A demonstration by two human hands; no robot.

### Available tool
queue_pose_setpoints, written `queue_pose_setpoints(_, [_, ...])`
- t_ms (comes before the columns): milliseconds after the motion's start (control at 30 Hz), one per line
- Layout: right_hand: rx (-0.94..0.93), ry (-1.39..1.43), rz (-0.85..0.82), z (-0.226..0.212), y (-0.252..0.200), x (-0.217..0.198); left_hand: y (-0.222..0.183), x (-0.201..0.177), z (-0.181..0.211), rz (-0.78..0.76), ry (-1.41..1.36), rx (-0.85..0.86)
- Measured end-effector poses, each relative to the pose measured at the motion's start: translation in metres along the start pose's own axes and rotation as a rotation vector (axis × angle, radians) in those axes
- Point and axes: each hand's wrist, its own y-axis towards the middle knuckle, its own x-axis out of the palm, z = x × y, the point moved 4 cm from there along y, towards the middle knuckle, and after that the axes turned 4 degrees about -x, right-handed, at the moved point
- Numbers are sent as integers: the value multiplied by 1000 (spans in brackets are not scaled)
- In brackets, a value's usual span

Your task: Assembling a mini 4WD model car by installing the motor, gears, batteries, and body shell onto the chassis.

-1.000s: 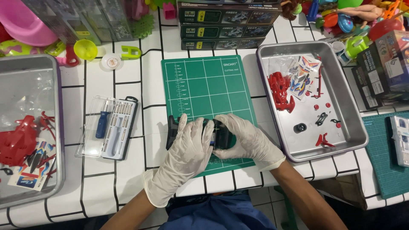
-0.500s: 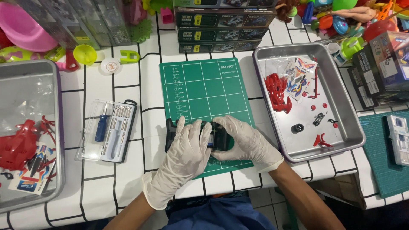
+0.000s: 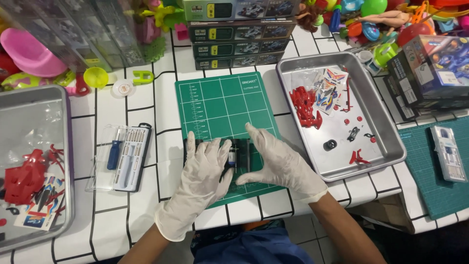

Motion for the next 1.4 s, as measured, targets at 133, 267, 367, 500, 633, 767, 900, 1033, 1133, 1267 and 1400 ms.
queue_pose_setpoints(133, [381, 319, 485, 41, -54, -40, 8, 2, -1, -75, 50, -77])
queue_pose_setpoints(267, [531, -87, 525, 171, -126, -59, 14, 2, 0, -207, 173, -134])
queue_pose_setpoints(367, [540, -72, 315, 178, -129, -54, 26, -12, -5, -485, 145, -163])
queue_pose_setpoints(500, [472, -118, 292, 197, -118, -35, 61, -28, -12, -647, 51, -159])
queue_pose_setpoints(633, [245, -149, 540, 143, -134, -56, 86, -29, -9, -967, 118, -183])
queue_pose_setpoints(767, [-7, 264, 855, 47, -156, -47, 95, -28, -9, -1057, 85, -214])
queue_pose_setpoints(900, [151, 835, 668, 16, -108, 10, 95, -32, -8, -1012, -55, -371])
queue_pose_setpoints(1033, [297, 1192, 654, 16, -51, 38, 93, -44, -5, -925, -207, -599])
queue_pose_setpoints(1133, [358, 1383, 665, 0, -27, 40, 86, -50, -6, -858, -411, -784])
queue_pose_setpoints(1267, [369, 1525, 766, -4, -4, 47, 79, -69, -11, -655, -750, -1107])
queue_pose_setpoints(1400, [357, 1538, 799, -2, 11, 44, 67, -32, -33, -527, -840, -1075])
